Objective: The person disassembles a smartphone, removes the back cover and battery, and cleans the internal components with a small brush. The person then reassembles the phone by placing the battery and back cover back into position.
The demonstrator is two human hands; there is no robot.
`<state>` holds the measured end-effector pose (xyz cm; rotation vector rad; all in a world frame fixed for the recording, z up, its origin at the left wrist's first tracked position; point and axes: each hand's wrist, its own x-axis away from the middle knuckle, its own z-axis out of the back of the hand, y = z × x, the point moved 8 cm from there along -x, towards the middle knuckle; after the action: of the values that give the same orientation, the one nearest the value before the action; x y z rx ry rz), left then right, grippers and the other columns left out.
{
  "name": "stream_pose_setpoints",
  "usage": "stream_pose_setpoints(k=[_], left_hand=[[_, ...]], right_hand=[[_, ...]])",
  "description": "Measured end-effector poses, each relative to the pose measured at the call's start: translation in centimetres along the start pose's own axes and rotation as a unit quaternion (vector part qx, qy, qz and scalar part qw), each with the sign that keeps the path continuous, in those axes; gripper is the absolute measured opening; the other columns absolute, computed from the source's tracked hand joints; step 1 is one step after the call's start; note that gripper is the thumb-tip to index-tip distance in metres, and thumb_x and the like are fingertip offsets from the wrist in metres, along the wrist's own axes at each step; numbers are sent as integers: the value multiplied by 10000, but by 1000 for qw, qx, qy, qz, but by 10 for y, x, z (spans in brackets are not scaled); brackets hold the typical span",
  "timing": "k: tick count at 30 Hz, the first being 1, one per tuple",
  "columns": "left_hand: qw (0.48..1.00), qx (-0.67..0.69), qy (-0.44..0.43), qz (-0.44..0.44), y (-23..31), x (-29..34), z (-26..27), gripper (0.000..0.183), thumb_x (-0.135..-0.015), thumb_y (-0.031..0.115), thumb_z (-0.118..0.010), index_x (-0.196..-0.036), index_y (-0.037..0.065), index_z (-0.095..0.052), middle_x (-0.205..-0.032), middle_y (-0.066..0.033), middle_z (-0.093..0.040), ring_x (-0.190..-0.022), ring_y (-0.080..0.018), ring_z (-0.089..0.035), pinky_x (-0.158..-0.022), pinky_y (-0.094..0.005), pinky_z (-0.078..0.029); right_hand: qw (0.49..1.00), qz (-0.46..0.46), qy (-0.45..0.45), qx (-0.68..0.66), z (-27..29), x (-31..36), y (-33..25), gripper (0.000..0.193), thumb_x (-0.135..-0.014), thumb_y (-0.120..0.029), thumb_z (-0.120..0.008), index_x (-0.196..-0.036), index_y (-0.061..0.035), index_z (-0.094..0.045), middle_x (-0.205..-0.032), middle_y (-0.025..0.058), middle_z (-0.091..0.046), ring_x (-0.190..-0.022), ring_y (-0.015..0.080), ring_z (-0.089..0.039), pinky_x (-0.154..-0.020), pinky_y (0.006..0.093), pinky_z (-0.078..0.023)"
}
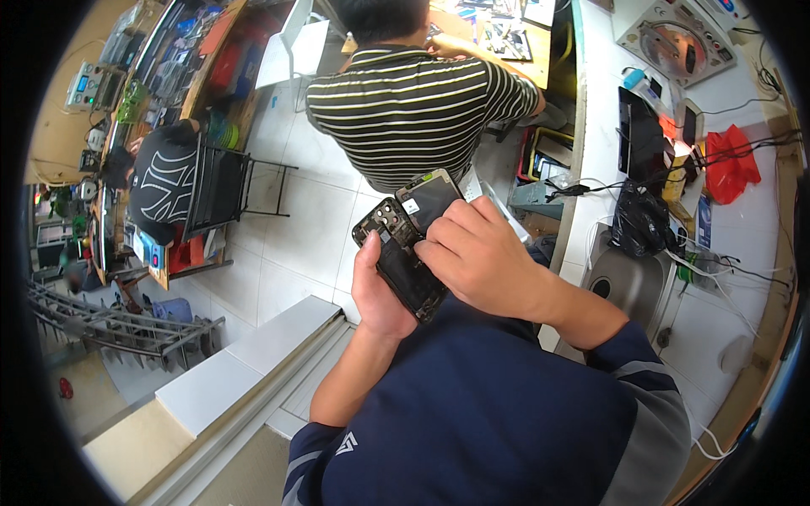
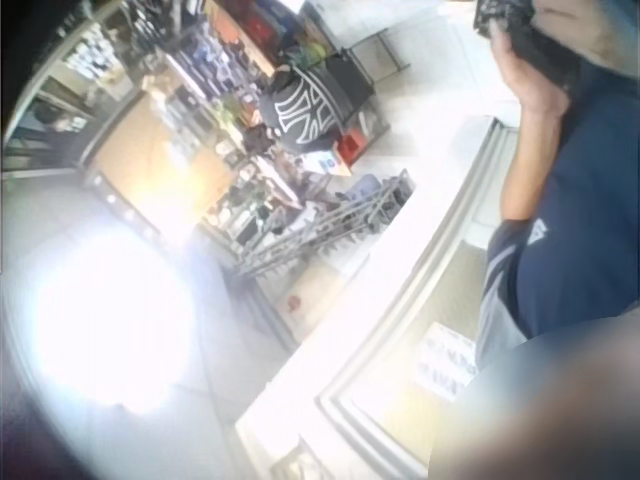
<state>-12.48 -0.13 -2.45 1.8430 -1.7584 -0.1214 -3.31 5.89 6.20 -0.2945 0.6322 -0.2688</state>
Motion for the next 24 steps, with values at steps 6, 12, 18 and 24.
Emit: stream_pose_setpoints(k=[6,12,18,24], left_hand=[[995,-69,36,-57,19,10,9,679,-1081,527,-389,-1511,15,-506,-1436,-157,-633,-1311,-281,-634,-1119,-430,-511],[984,-157,46,-72,39,19,16,644,-1078,517,-422,-1484,28,-522,-1404,-150,-640,-1302,-261,-633,-1103,-416,-524],[989,-112,52,-83,65,25,45,645,-1087,534,-398,-1476,36,-530,-1376,-136,-656,-1281,-249,-641,-1088,-410,-531],[993,-63,32,-93,123,34,92,675,-1096,558,-355,-1484,35,-535,-1373,-131,-665,-1263,-247,-653,-1070,-404,-536]], right_hand=[[1000,10,2,6,-23,-13,-10,99,-771,-152,-668,-750,-77,-607,-807,48,-509,-843,225,-524,-756,366,-415],[999,37,3,-26,-37,-33,-16,104,-770,-148,-669,-740,-80,-596,-794,49,-511,-830,225,-526,-745,369,-413],[999,20,-9,-27,-65,-56,-36,123,-764,-147,-675,-720,-79,-581,-789,60,-508,-827,233,-528,-739,374,-415],[1000,-20,-9,-13,-118,-101,-70,122,-763,-136,-704,-723,-83,-601,-796,62,-510,-824,240,-521,-732,376,-415]])
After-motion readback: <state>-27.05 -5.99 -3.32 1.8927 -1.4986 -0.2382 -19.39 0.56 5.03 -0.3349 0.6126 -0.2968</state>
